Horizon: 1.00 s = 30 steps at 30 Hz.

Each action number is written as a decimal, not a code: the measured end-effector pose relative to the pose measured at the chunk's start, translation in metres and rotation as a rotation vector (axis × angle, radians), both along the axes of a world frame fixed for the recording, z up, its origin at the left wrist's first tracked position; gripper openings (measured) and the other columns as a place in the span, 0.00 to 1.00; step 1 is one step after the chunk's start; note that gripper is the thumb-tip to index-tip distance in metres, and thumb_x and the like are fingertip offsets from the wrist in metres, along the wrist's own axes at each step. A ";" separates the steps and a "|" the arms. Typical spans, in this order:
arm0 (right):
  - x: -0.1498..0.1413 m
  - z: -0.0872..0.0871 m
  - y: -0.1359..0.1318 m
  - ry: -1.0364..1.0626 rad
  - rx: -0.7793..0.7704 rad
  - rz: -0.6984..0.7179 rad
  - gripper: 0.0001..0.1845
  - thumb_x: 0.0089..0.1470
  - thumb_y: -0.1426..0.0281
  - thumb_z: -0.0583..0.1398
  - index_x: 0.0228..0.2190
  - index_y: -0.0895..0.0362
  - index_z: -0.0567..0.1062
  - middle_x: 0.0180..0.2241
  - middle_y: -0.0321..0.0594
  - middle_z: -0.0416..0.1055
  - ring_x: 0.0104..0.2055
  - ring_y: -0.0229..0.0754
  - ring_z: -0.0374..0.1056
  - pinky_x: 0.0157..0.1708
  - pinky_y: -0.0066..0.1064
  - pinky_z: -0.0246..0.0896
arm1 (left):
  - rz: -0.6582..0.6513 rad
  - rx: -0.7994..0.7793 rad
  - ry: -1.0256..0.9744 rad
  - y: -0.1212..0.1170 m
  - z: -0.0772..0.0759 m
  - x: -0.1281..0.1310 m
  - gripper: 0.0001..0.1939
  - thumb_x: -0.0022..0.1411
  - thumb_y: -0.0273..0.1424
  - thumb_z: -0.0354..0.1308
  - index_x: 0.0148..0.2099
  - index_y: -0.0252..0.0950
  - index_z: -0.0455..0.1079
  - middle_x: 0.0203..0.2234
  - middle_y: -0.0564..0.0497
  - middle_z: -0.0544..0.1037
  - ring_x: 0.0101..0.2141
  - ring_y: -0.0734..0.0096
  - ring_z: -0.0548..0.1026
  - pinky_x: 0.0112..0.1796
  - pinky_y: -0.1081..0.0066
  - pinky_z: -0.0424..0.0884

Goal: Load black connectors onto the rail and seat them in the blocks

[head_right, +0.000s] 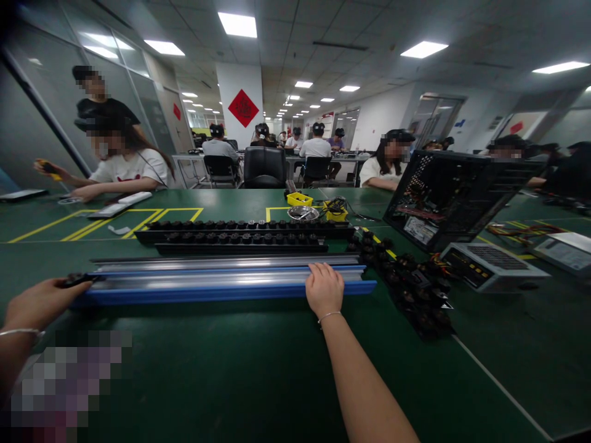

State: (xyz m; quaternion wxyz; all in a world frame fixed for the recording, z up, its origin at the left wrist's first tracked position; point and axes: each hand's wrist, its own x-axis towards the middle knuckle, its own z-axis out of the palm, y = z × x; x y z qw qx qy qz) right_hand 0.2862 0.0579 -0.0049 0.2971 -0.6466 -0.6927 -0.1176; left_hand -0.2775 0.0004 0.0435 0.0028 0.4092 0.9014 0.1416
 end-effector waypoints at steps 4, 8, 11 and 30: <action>0.000 0.000 -0.001 0.006 0.000 0.001 0.21 0.55 0.70 0.47 0.45 0.54 0.73 0.48 0.40 0.70 0.53 0.45 0.59 0.52 0.40 0.45 | 0.066 -0.195 -0.003 0.000 0.002 0.005 0.40 0.49 0.55 0.45 0.53 0.29 0.64 0.45 0.36 0.73 0.42 0.51 0.72 0.33 0.66 0.67; 0.000 0.000 0.000 -0.002 -0.002 -0.006 0.20 0.55 0.70 0.47 0.45 0.54 0.72 0.48 0.39 0.70 0.54 0.45 0.59 0.52 0.39 0.45 | 0.048 -0.199 -0.004 0.001 0.000 0.005 0.42 0.49 0.58 0.42 0.54 0.31 0.63 0.47 0.36 0.72 0.44 0.49 0.72 0.36 0.64 0.67; 0.000 -0.001 0.000 -0.014 -0.004 -0.015 0.20 0.55 0.71 0.48 0.45 0.54 0.73 0.48 0.40 0.70 0.53 0.45 0.59 0.52 0.38 0.45 | 0.050 -0.194 -0.011 0.002 -0.005 0.003 0.41 0.50 0.58 0.41 0.54 0.32 0.64 0.46 0.36 0.72 0.44 0.47 0.71 0.37 0.62 0.68; 0.000 0.000 -0.001 -0.013 0.006 -0.012 0.20 0.55 0.70 0.48 0.45 0.54 0.73 0.48 0.39 0.70 0.54 0.44 0.59 0.52 0.38 0.44 | -0.003 -0.183 0.040 0.004 -0.003 0.023 0.37 0.51 0.55 0.42 0.51 0.32 0.68 0.42 0.36 0.75 0.40 0.48 0.74 0.35 0.62 0.69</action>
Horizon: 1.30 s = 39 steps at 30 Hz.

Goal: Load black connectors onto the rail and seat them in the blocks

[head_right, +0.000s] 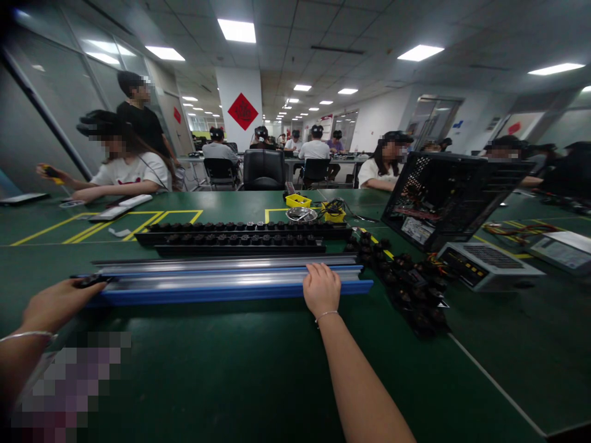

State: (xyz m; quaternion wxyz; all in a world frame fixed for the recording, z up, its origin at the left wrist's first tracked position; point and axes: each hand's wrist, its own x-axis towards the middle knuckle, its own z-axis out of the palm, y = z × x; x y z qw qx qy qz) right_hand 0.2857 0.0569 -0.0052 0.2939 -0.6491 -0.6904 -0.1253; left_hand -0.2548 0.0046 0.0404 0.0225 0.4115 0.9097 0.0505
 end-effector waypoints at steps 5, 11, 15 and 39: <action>0.000 0.000 0.001 0.007 -0.009 0.001 0.21 0.55 0.70 0.47 0.45 0.54 0.73 0.48 0.40 0.70 0.54 0.45 0.59 0.52 0.38 0.45 | -0.028 -0.009 0.021 -0.001 0.003 0.009 0.35 0.52 0.54 0.42 0.49 0.32 0.69 0.41 0.37 0.76 0.40 0.50 0.74 0.35 0.64 0.68; 0.001 -0.002 0.002 0.000 0.004 0.009 0.20 0.55 0.70 0.47 0.45 0.54 0.72 0.48 0.40 0.70 0.53 0.45 0.59 0.52 0.38 0.45 | -0.055 -0.009 0.024 -0.002 0.003 0.014 0.34 0.52 0.53 0.42 0.50 0.34 0.68 0.41 0.38 0.76 0.40 0.50 0.73 0.35 0.64 0.68; 0.001 -0.003 0.002 0.000 0.022 0.008 0.20 0.54 0.70 0.48 0.45 0.54 0.73 0.48 0.40 0.70 0.53 0.44 0.59 0.52 0.38 0.45 | -0.054 -0.004 0.040 -0.002 0.003 0.014 0.34 0.52 0.53 0.42 0.49 0.33 0.69 0.39 0.38 0.76 0.38 0.50 0.74 0.34 0.64 0.68; 0.002 -0.003 0.002 -0.003 0.002 0.017 0.21 0.55 0.70 0.47 0.46 0.54 0.72 0.48 0.41 0.70 0.54 0.45 0.58 0.52 0.38 0.44 | -0.054 0.055 0.044 -0.001 -0.003 0.027 0.34 0.51 0.54 0.43 0.45 0.34 0.71 0.35 0.39 0.77 0.37 0.51 0.74 0.32 0.65 0.68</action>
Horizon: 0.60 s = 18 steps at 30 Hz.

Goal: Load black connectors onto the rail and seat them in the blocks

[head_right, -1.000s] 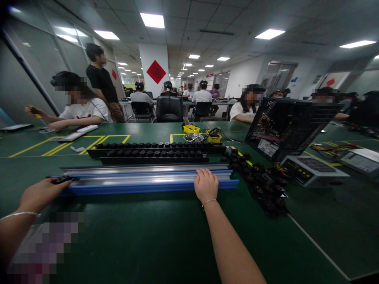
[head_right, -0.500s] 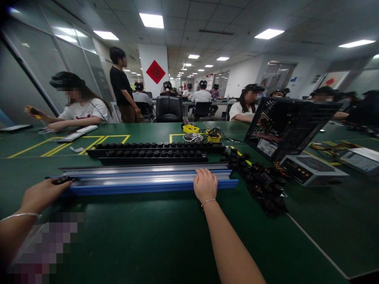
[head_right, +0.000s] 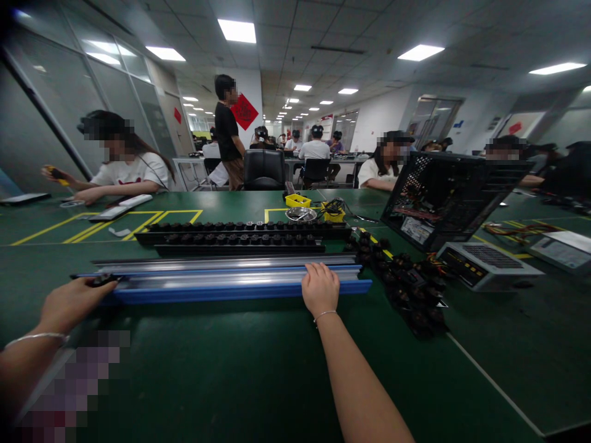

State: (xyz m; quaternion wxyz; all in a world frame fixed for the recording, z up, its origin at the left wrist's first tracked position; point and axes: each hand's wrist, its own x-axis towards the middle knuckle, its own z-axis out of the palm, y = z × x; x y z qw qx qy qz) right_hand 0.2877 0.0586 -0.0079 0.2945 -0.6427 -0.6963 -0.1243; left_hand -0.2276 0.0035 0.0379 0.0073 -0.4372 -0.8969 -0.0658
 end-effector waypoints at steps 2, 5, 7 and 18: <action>0.000 0.000 0.000 -0.006 0.000 -0.001 0.21 0.55 0.70 0.47 0.46 0.54 0.72 0.48 0.41 0.70 0.54 0.45 0.58 0.52 0.38 0.45 | -0.004 0.001 -0.013 0.000 0.000 0.002 0.34 0.50 0.55 0.43 0.46 0.35 0.71 0.36 0.39 0.77 0.37 0.51 0.74 0.32 0.65 0.67; 0.000 -0.001 0.000 -0.002 0.004 -0.005 0.20 0.55 0.70 0.47 0.46 0.54 0.72 0.48 0.39 0.70 0.54 0.45 0.58 0.52 0.38 0.44 | -0.013 -0.007 -0.031 -0.001 0.002 0.005 0.34 0.50 0.55 0.42 0.46 0.35 0.71 0.36 0.38 0.76 0.37 0.51 0.74 0.32 0.65 0.67; -0.001 0.000 0.000 0.003 0.004 -0.007 0.20 0.55 0.70 0.47 0.46 0.54 0.72 0.49 0.39 0.70 0.54 0.45 0.58 0.52 0.38 0.44 | -0.018 -0.009 -0.039 0.000 0.003 0.007 0.34 0.50 0.55 0.43 0.45 0.34 0.71 0.35 0.39 0.76 0.36 0.51 0.74 0.32 0.65 0.67; -0.002 0.001 -0.001 0.006 -0.009 -0.010 0.21 0.55 0.70 0.47 0.46 0.54 0.72 0.48 0.41 0.70 0.54 0.46 0.59 0.52 0.39 0.45 | -0.023 -0.010 -0.052 0.001 0.007 0.018 0.32 0.50 0.53 0.45 0.43 0.32 0.71 0.34 0.38 0.77 0.36 0.52 0.74 0.32 0.65 0.67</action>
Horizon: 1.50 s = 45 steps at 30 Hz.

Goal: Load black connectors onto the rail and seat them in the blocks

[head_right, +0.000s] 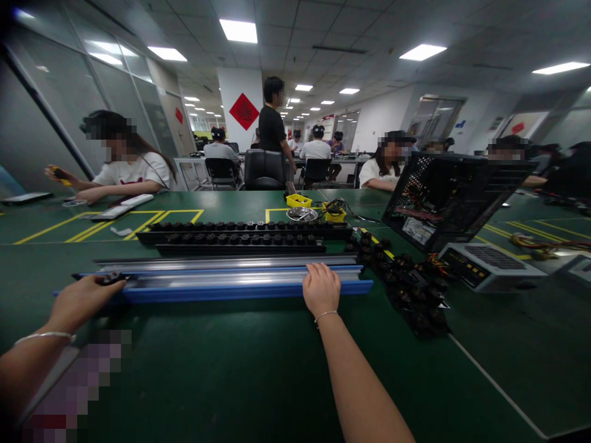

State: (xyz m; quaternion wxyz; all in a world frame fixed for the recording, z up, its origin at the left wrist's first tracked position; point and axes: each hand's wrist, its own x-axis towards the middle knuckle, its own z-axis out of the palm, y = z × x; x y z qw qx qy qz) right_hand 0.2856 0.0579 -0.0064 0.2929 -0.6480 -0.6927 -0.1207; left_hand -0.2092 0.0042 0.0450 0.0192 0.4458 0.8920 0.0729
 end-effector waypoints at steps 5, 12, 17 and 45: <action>0.000 0.000 -0.001 -0.002 -0.002 -0.005 0.21 0.55 0.70 0.47 0.46 0.54 0.72 0.49 0.40 0.70 0.54 0.45 0.59 0.52 0.39 0.45 | -0.011 -0.020 -0.004 0.000 0.001 0.004 0.31 0.50 0.53 0.45 0.40 0.33 0.72 0.31 0.40 0.77 0.34 0.53 0.74 0.32 0.66 0.67; 0.000 0.000 0.000 -0.019 -0.001 -0.001 0.20 0.56 0.70 0.47 0.46 0.54 0.72 0.49 0.40 0.69 0.54 0.45 0.58 0.52 0.38 0.45 | -0.034 -0.028 0.003 0.002 0.002 0.011 0.30 0.49 0.54 0.45 0.37 0.33 0.71 0.30 0.39 0.76 0.34 0.52 0.74 0.32 0.65 0.66; 0.001 0.000 0.001 -0.019 0.002 -0.003 0.21 0.55 0.70 0.47 0.46 0.54 0.72 0.49 0.40 0.69 0.54 0.45 0.58 0.52 0.38 0.45 | -0.043 -0.012 0.009 0.003 -0.001 0.011 0.31 0.49 0.54 0.45 0.38 0.33 0.71 0.31 0.38 0.77 0.35 0.52 0.74 0.33 0.65 0.67; 0.002 -0.002 0.001 -0.014 0.018 0.007 0.20 0.55 0.70 0.48 0.46 0.55 0.72 0.48 0.40 0.70 0.54 0.45 0.59 0.52 0.38 0.45 | -0.062 0.005 -0.045 0.004 0.001 0.018 0.28 0.48 0.54 0.46 0.36 0.34 0.71 0.29 0.41 0.76 0.34 0.53 0.74 0.32 0.64 0.67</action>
